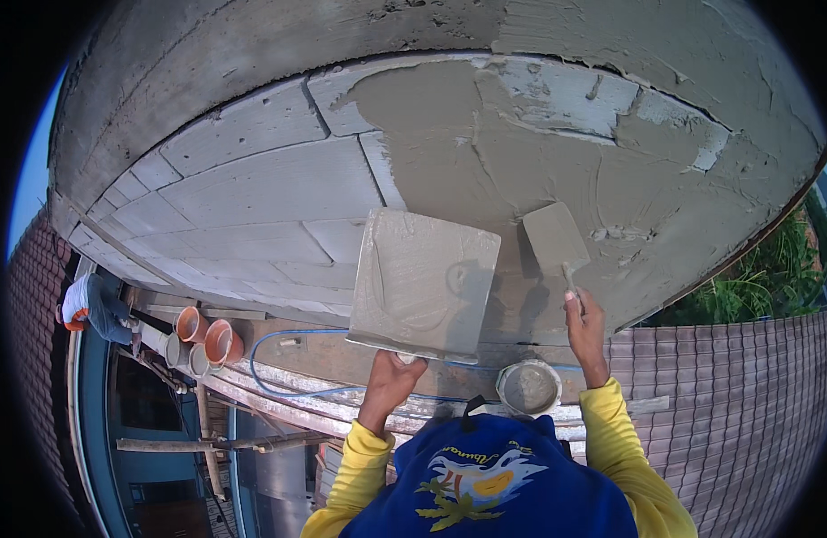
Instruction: The person applies wet cement to a curved block wall using a trowel and hawk, smoothing the surface. They then use a hammer to chip away excess material from the scaffolding planks.
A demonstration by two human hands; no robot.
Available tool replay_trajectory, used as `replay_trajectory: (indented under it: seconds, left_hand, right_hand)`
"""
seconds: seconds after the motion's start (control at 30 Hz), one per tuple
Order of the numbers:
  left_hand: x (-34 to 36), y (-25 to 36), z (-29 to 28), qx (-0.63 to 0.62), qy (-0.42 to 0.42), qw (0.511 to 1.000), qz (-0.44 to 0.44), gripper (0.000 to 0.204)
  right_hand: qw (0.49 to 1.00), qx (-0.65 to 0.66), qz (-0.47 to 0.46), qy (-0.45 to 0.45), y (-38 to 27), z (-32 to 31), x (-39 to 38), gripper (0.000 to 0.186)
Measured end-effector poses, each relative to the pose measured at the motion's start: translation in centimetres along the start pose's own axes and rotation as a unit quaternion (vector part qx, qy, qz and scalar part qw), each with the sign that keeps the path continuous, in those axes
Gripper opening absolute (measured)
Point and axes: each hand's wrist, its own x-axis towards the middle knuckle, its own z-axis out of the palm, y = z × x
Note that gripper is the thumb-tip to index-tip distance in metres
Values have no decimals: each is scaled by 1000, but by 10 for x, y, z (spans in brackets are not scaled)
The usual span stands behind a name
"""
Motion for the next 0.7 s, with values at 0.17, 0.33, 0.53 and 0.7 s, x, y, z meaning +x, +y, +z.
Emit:
replay_trajectory:
  seconds: [0.17, 0.33, 0.53, 0.7]
  left_hand:
    - [7, -2, 28, 29, 18, 999, 28, 28]
    - [6, 51, 70, 166, -38, 985, -23, 30]
    - [-7, 61, 86, 146, 20, 983, 105, 41]
    - [-5, 51, 81, 77, 26, 987, 140, 40]
  right_hand:
    - [965, -101, -223, -96, -50, -69, -20, 31]
    - [916, -177, -342, -115, -77, -60, -15, 38]
    - [923, -138, -356, 56, -114, -48, 41, 36]
    - [926, -129, -308, 177, -149, -76, 118, 31]
